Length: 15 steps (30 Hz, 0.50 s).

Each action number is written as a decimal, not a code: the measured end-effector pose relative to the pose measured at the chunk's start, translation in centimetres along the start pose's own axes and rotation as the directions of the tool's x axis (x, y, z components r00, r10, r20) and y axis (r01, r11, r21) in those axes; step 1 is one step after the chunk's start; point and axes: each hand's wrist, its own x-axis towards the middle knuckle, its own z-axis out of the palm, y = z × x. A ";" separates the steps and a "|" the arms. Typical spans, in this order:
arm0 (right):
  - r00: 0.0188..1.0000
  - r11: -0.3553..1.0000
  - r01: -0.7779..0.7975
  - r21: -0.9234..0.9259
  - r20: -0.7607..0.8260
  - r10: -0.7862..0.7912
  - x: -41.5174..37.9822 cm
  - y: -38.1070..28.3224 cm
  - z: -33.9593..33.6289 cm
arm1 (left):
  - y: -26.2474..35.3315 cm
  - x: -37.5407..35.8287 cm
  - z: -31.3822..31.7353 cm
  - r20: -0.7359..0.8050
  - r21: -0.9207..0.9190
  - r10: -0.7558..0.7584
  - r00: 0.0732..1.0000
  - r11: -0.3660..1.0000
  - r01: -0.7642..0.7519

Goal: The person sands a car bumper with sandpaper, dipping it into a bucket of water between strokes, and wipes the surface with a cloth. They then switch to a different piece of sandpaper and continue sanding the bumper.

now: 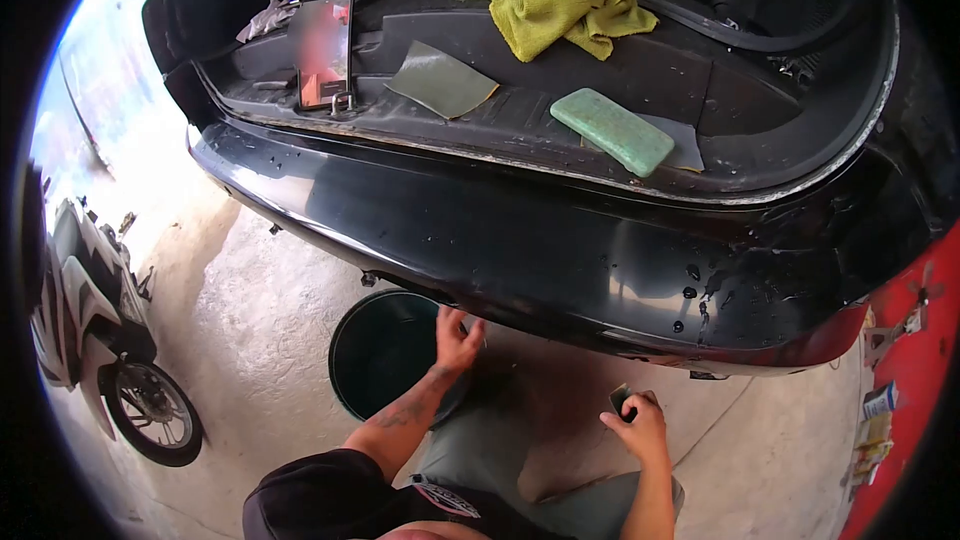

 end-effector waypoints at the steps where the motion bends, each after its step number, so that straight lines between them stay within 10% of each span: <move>1: 1.000 1.000 0.005 -0.007 -0.005 -0.005 -0.2 0.3 0.0 | -1.0 -0.7 -0.9 -0.030 0.007 -0.056 0.998 0.998 0.056; 6: 0.998 0.994 -0.053 -0.092 -0.040 0.049 -0.3 1.6 0.7 | -9.8 -5.5 -5.3 0.241 0.485 -0.595 0.767 0.758 0.436; 10: 0.999 0.994 -0.044 -0.103 -0.019 0.042 0.1 2.0 1.2 | -16.5 -10.2 -6.9 0.381 0.783 -0.804 0.457 0.543 0.304; 13: 0.996 0.992 -0.081 -0.100 0.017 0.083 0.0 0.6 1.3 | -30.8 -19.9 -4.2 0.596 0.648 -0.669 0.444 0.727 0.226; 14: 0.995 0.991 -0.090 -0.095 0.021 0.093 -0.2 0.3 1.2 | -30.5 -20.1 -4.8 0.695 0.715 -0.699 0.170 0.696 -0.063; 15: 0.995 0.991 -0.097 -0.087 0.026 0.100 -0.3 0.1 1.2 | -30.8 -22.2 -5.4 0.704 0.707 -0.690 0.170 0.703 -0.075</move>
